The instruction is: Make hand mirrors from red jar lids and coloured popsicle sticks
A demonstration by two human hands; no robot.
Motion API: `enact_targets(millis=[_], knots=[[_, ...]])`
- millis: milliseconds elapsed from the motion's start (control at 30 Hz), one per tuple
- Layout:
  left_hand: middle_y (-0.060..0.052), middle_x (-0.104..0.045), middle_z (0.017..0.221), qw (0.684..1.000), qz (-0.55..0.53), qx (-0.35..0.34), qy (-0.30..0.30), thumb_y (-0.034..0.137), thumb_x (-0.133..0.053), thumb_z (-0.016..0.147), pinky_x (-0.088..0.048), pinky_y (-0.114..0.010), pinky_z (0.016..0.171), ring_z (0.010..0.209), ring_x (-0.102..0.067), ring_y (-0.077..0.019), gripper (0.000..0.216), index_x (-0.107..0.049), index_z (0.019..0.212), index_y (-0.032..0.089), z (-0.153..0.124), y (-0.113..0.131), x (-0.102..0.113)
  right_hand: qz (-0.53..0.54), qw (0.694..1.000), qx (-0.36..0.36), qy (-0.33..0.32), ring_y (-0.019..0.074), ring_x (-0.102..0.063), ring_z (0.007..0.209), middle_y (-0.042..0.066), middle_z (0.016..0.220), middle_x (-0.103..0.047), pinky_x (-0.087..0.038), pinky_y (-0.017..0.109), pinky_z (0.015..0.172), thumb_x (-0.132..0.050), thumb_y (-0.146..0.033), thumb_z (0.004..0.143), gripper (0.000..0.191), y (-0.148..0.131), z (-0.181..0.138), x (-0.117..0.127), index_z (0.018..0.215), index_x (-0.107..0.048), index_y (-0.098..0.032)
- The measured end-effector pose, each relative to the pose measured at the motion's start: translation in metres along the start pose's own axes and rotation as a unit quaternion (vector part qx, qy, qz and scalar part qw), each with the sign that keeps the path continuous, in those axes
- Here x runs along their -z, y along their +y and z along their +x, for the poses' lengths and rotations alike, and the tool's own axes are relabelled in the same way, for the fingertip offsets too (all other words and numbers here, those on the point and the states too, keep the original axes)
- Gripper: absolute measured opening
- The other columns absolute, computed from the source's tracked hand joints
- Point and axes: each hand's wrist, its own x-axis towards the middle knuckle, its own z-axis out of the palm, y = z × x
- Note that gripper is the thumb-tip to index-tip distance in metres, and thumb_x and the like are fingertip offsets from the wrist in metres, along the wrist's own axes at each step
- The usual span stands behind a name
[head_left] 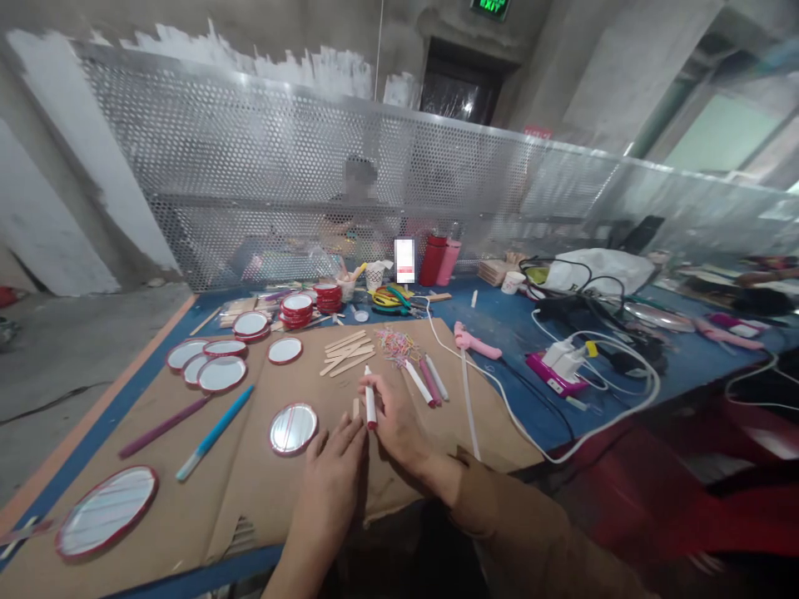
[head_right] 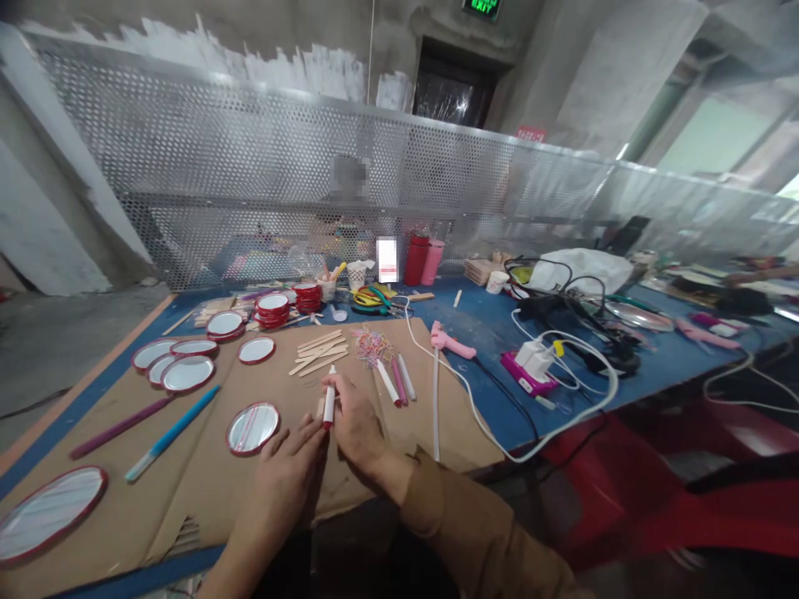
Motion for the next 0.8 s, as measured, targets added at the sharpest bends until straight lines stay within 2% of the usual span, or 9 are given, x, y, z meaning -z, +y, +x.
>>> enact_targets(millis=[233, 433, 567, 700, 800], knots=[[-0.008, -0.072, 0.117, 0.999, 0.004, 0.037, 0.016, 0.013, -0.048, 0.093, -0.041, -0.045, 0.094, 0.111, -0.065, -0.0266, 0.031, -0.071, 0.112, 0.022, 0.003, 0.007, 0.008, -0.013, 1.0, 0.005, 0.009, 0.0196, -0.066, 0.098, 0.008, 0.106, -0.07, -0.05, 0.035, 0.085, -0.049, -0.016, 0.089, 0.026, 0.001, 0.002, 0.0, 0.112, -0.061, -0.02], [-0.008, -0.072, 0.115, 0.999, -0.01, 0.045, -0.017, 0.018, -0.055, 0.09, -0.046, -0.043, 0.087, 0.109, -0.064, -0.0288, 0.028, -0.069, 0.114, 0.022, 0.006, 0.008, 0.017, -0.027, 1.0, 0.005, -0.001, 0.0188, -0.065, 0.098, 0.007, 0.106, -0.069, -0.05, 0.034, 0.085, -0.047, -0.009, 0.087, 0.032, 0.0, 0.001, 0.0, 0.114, -0.061, -0.02], [-0.01, -0.071, 0.115, 0.997, -0.064, 0.051, 0.007, 0.027, -0.054, 0.091, -0.05, -0.043, 0.09, 0.112, -0.063, -0.029, 0.03, -0.063, 0.119, 0.019, 0.003, 0.0, 0.014, -0.097, 0.994, 0.054, -0.014, 0.0207, -0.062, 0.098, 0.009, 0.103, -0.068, -0.05, 0.036, 0.087, -0.046, -0.007, 0.087, 0.034, -0.004, 0.001, 0.002, 0.114, -0.063, -0.019], [-0.012, -0.071, 0.109, 0.992, -0.103, 0.069, 0.019, 0.03, -0.05, 0.093, -0.052, -0.043, 0.09, 0.111, -0.064, -0.0284, 0.024, -0.065, 0.107, 0.018, 0.001, -0.004, 0.012, -0.145, 0.983, 0.111, -0.032, 0.0216, -0.06, 0.098, 0.009, 0.104, -0.066, -0.049, 0.036, 0.088, -0.047, -0.005, 0.087, 0.038, -0.009, -0.003, 0.004, 0.118, -0.062, -0.02], [-0.013, -0.071, 0.108, 0.987, -0.131, 0.09, 0.0, 0.028, -0.048, 0.093, -0.054, -0.042, 0.087, 0.105, -0.066, -0.0276, 0.022, -0.064, 0.102, 0.018, 0.003, -0.003, 0.015, -0.152, 0.975, 0.148, -0.057, 0.0226, -0.058, 0.102, 0.01, 0.107, -0.066, -0.048, 0.038, 0.091, -0.047, -0.005, 0.086, 0.04, -0.011, -0.005, 0.003, 0.121, -0.061, -0.02]])
